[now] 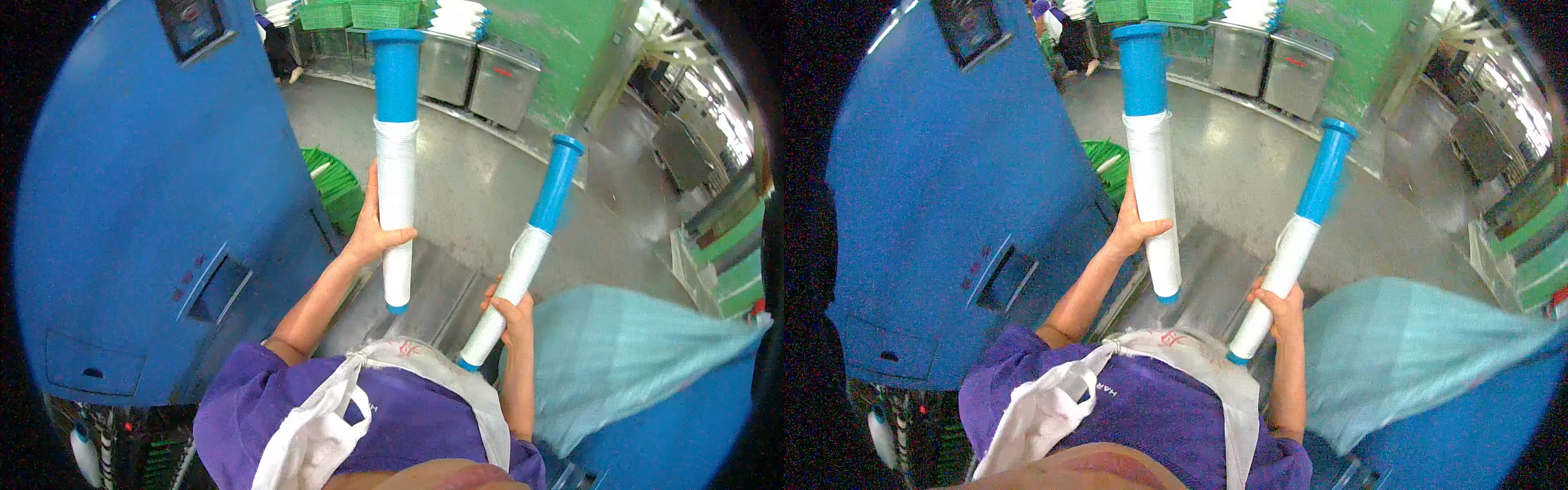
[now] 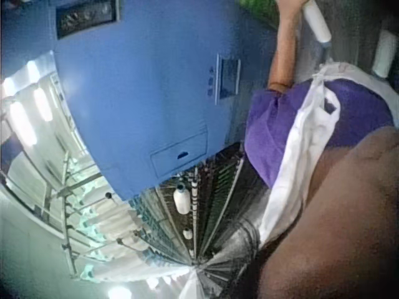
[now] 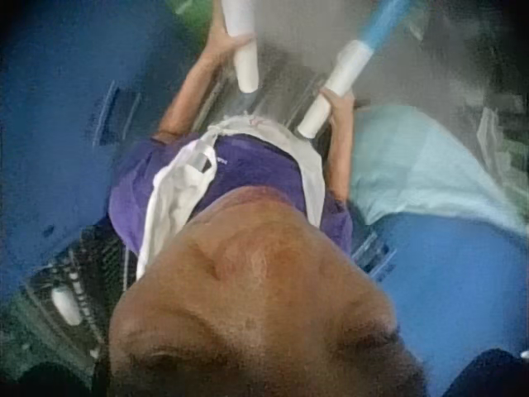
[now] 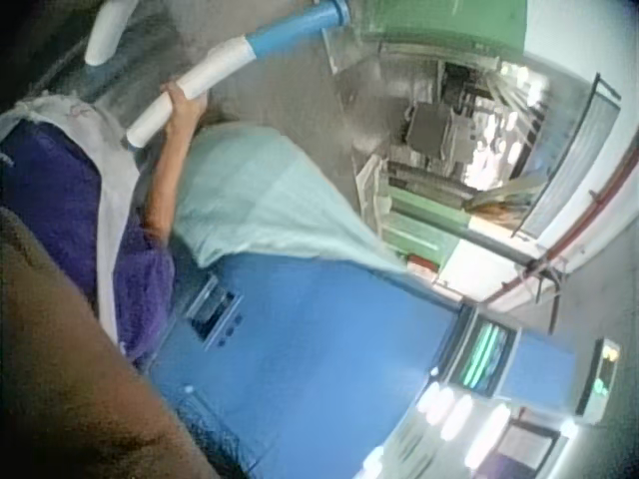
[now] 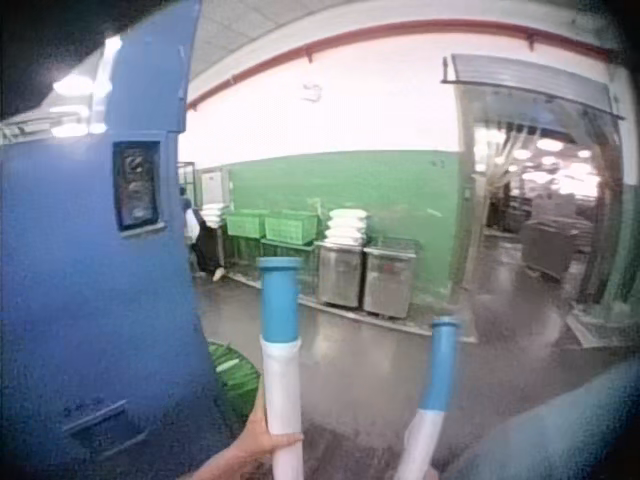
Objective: The person loads green bobbins into a spinning machine, then removes white thread spools from the machine and places them into green baskets. The person also threads the machine and wipes a blue spool with a white cloth.
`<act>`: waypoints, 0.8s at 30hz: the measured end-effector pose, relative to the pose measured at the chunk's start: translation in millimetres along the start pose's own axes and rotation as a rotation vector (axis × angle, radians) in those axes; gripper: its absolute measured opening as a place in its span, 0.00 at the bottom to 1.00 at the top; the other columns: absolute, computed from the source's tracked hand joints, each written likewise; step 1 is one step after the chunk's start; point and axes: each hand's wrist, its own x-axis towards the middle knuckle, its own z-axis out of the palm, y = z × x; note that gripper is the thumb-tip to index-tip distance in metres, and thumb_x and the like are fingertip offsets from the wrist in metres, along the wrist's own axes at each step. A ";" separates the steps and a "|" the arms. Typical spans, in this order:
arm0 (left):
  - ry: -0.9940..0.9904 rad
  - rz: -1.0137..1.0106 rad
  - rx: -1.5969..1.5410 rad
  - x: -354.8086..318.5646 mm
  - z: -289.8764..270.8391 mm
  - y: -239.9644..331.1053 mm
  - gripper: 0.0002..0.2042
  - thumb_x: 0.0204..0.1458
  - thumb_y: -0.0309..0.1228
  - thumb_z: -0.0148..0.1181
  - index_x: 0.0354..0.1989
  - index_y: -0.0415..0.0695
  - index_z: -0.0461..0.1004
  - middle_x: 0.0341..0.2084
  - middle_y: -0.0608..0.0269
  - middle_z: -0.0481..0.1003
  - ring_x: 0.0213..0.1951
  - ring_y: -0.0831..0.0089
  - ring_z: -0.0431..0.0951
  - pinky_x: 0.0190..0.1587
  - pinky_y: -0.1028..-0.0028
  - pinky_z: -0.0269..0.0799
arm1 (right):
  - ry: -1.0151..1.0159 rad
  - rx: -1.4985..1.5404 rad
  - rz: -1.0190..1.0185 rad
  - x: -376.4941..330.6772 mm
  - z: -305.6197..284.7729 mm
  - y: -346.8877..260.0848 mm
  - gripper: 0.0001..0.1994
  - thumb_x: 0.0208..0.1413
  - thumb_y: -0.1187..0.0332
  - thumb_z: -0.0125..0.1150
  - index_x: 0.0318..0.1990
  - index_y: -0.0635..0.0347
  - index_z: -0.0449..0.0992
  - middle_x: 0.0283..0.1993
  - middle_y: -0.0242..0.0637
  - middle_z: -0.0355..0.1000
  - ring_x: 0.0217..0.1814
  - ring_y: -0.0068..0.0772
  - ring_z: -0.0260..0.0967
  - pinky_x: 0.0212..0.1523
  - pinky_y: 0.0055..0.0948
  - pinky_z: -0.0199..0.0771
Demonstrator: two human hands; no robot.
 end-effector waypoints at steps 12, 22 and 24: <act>0.065 -0.454 -0.675 265.7 -0.9 -194.2 0.43 0.40 0.30 0.62 0.66 0.47 0.43 0.50 0.52 0.62 0.54 0.61 0.64 0.56 0.59 0.62 | -0.471 0.077 0.309 402.2 54.7 -5.2 0.32 0.40 0.64 0.61 0.55 0.70 0.63 0.44 0.46 0.71 0.42 0.40 0.72 0.44 0.36 0.74; 0.103 -0.458 -0.510 511.4 -20.3 -280.6 0.46 0.41 0.27 0.58 0.69 0.50 0.35 0.60 0.51 0.53 0.61 0.59 0.56 0.61 0.65 0.54 | -0.292 0.275 0.480 650.0 72.3 -31.7 0.38 0.39 0.60 0.61 0.59 0.71 0.57 0.50 0.52 0.66 0.52 0.49 0.67 0.52 0.41 0.71; 0.113 -0.469 -0.534 555.6 -25.6 -307.5 0.46 0.40 0.28 0.58 0.69 0.48 0.38 0.61 0.53 0.53 0.60 0.63 0.57 0.61 0.66 0.54 | -0.349 0.292 0.479 705.8 74.4 -36.2 0.39 0.38 0.60 0.61 0.59 0.71 0.57 0.50 0.52 0.66 0.51 0.49 0.67 0.52 0.41 0.72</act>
